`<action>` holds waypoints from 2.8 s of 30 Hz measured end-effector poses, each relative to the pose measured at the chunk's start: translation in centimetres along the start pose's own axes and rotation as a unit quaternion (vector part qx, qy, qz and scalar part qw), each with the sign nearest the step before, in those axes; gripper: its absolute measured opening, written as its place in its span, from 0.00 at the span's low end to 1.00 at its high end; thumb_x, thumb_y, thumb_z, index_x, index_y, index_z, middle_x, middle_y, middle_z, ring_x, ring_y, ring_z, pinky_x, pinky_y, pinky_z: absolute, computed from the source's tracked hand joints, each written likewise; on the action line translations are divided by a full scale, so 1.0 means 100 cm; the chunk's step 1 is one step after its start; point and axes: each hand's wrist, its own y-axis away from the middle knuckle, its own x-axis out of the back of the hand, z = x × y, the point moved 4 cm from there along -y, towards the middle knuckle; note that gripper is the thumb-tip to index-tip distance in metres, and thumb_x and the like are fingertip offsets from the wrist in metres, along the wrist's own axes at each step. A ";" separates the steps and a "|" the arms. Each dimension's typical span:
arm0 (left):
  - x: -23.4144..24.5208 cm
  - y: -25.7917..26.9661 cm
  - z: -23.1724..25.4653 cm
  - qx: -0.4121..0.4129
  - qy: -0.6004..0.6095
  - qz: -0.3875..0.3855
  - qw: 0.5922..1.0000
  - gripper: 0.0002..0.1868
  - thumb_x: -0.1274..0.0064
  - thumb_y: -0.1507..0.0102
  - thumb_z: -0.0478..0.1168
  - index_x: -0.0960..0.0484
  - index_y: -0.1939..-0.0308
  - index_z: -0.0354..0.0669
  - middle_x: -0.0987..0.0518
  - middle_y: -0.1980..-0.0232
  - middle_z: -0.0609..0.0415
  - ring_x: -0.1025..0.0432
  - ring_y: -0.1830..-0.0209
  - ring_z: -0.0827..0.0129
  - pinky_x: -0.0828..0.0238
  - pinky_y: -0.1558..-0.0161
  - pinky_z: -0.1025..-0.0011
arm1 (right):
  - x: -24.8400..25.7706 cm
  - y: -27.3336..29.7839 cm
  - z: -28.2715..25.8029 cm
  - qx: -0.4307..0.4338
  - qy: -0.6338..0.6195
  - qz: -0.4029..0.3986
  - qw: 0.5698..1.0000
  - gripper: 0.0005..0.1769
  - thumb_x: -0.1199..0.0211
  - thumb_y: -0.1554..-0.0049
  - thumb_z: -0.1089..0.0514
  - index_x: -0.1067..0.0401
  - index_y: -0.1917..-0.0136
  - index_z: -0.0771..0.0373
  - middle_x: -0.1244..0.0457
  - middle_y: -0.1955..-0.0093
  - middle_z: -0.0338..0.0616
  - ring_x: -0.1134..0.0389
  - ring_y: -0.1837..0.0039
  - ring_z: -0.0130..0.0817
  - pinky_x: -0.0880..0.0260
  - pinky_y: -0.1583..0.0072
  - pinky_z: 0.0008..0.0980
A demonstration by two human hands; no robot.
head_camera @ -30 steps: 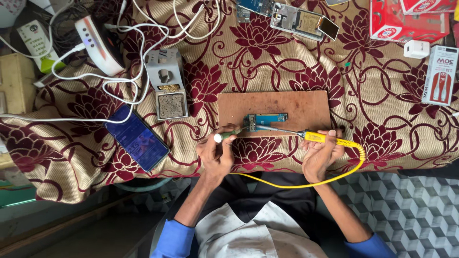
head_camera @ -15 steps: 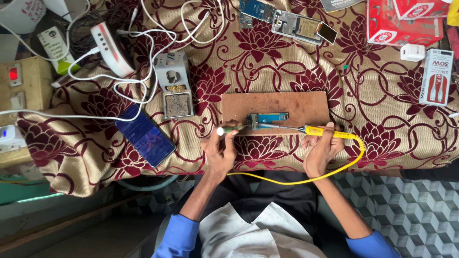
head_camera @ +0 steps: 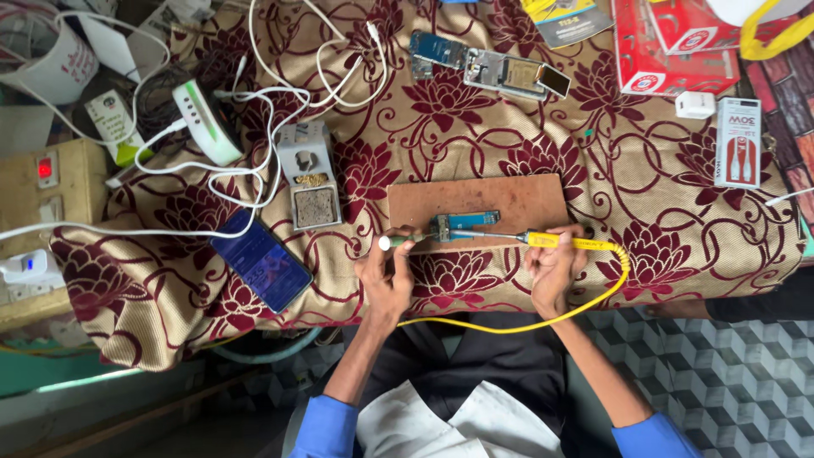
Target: The person solders a small blue circuit board placed on a wooden board using a soldering iron in the right hand and a green-handled tool in the left hand. The person repeatedly applies the soldering iron to different points on the board while holding it steady.
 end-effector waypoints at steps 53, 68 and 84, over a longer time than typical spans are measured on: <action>-0.002 0.003 -0.008 -0.012 -0.029 -0.011 0.999 0.04 0.47 0.33 0.30 0.18 0.56 0.33 0.11 0.60 0.49 0.20 0.72 0.73 0.27 0.72 0.77 | 0.005 -0.001 -0.001 -0.012 0.044 0.041 0.998 0.18 0.50 0.28 0.47 0.37 0.50 0.66 0.39 0.68 0.48 0.37 0.71 0.32 0.40 0.69 0.29; -0.004 0.003 -0.008 -0.077 0.002 -0.009 0.997 0.05 0.49 0.30 0.31 0.21 0.53 0.33 0.13 0.54 0.47 0.16 0.60 0.67 0.18 0.60 0.75 | 0.003 -0.002 -0.003 -0.004 0.030 0.020 0.999 0.16 0.51 0.28 0.50 0.38 0.52 0.65 0.41 0.71 0.45 0.40 0.73 0.30 0.41 0.70 0.28; -0.003 0.004 -0.009 -0.064 -0.001 -0.008 0.998 0.05 0.48 0.31 0.30 0.20 0.52 0.33 0.13 0.55 0.47 0.16 0.60 0.67 0.18 0.61 0.75 | 0.000 0.000 -0.007 0.024 0.051 0.022 0.998 0.14 0.50 0.27 0.53 0.40 0.54 0.62 0.44 0.72 0.39 0.45 0.75 0.23 0.54 0.72 0.23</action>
